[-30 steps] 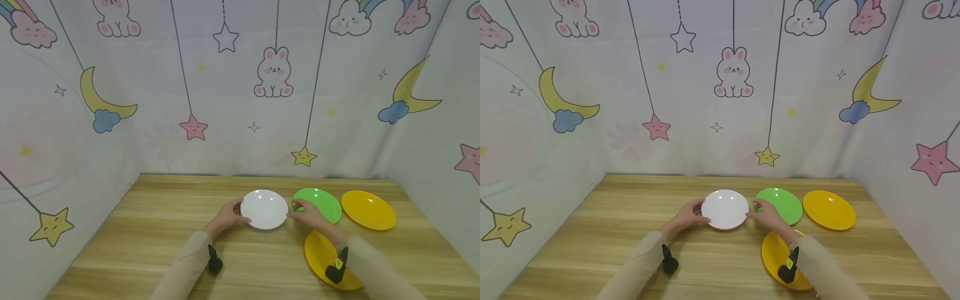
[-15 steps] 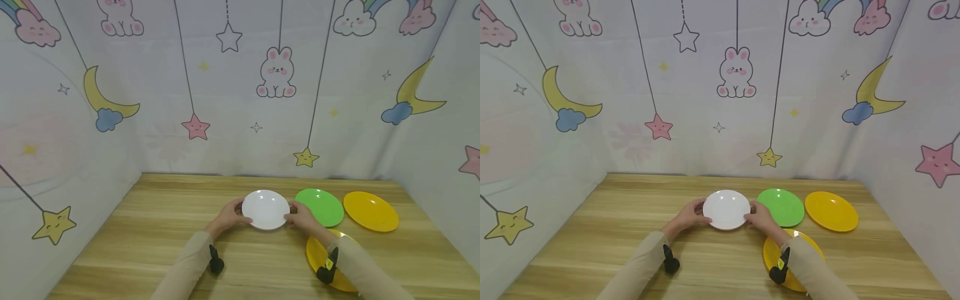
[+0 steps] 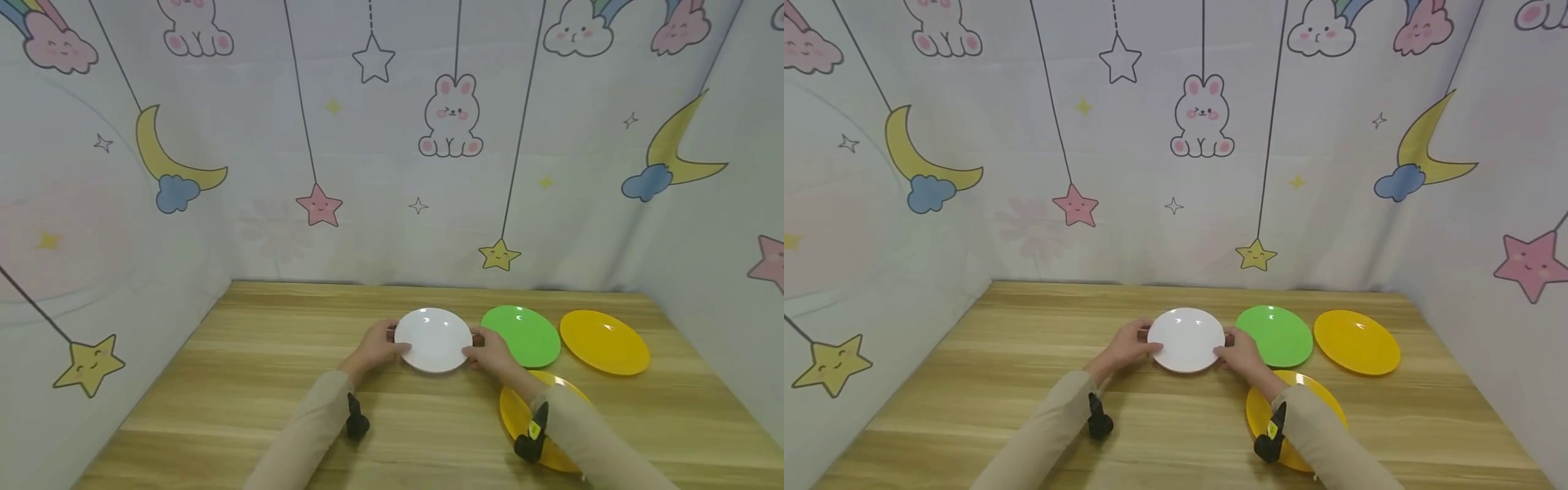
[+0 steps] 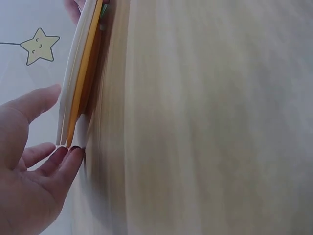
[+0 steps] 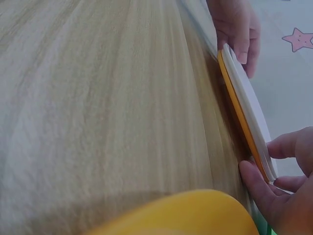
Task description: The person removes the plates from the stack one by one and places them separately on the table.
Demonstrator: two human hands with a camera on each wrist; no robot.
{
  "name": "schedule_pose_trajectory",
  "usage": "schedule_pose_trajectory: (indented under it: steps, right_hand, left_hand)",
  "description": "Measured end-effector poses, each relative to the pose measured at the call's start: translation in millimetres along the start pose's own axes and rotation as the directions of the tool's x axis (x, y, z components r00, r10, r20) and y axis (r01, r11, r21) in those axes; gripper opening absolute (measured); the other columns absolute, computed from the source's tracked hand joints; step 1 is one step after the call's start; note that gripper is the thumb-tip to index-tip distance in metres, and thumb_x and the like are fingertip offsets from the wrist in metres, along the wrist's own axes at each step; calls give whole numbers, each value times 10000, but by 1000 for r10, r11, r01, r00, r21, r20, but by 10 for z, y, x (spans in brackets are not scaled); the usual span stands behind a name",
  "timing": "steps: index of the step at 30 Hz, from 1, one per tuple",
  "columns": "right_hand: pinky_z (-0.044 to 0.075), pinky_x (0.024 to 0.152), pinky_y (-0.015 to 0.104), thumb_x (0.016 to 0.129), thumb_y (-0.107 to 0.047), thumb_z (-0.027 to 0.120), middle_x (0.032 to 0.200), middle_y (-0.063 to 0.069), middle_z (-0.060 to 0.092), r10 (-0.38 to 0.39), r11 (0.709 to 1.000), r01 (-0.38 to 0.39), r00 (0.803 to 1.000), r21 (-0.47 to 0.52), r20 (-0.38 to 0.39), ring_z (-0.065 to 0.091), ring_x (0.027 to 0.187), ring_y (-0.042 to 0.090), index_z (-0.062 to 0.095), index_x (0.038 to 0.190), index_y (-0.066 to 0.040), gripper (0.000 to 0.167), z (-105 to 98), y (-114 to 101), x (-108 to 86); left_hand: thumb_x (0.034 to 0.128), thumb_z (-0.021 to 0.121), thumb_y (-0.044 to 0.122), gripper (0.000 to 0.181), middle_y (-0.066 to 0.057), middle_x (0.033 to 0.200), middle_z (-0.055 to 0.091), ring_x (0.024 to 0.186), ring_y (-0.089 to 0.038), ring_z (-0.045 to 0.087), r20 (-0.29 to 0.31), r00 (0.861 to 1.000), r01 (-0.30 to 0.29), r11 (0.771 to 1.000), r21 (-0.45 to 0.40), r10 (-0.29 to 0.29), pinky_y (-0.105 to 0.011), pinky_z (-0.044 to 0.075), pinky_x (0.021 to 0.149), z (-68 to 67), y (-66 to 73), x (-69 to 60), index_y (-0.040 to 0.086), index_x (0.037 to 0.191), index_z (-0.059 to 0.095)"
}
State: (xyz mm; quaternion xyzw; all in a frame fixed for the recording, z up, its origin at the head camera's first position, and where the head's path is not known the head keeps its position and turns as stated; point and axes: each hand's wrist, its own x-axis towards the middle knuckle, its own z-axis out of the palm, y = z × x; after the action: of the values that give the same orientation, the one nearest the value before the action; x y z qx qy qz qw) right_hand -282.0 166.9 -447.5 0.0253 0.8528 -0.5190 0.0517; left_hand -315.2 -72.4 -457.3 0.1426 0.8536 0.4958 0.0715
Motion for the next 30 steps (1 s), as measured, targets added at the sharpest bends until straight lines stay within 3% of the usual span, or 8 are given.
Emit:
schedule_pose_trajectory:
  steps: [4,10,21,30]
  right_hand:
    - [556,560,287,792,20,616,996,227,531,-2,1000,2,1000,-6,-7,563,631,146,435,1245,113,497,6,-1,2]
    - [556,574,283,798,8,620,1017,222,531,10,1000,-10,1000,-4,-7,564,663,159,439,1247,100,493,11,9,9]
    - [553,596,276,789,-33,658,1027,222,527,-3,1000,3,1000,-6,-15,561,697,167,449,1226,98,502,31,16,2]
    - [552,591,272,776,-60,689,1024,213,543,-27,999,26,999,-23,-24,566,688,166,471,1214,84,510,28,53,22]
  left_hand:
    - [742,743,129,535,-199,1088,582,951,-278,600,-25,1000,9,999,33,-8,-283,543,732,14,11,21,-83,1176,513]
    - [681,790,117,626,-205,1047,596,917,-264,606,-71,997,10,997,75,-5,-268,539,731,40,-18,39,-113,1189,506]
    - [674,781,96,540,-148,985,597,912,-262,595,-127,989,78,997,-21,-80,-257,531,697,-24,-22,8,-71,1138,561]
    - [713,746,58,537,-184,1036,596,964,-285,587,-78,992,96,992,-87,-103,-268,543,718,-91,-14,13,-81,1184,529]
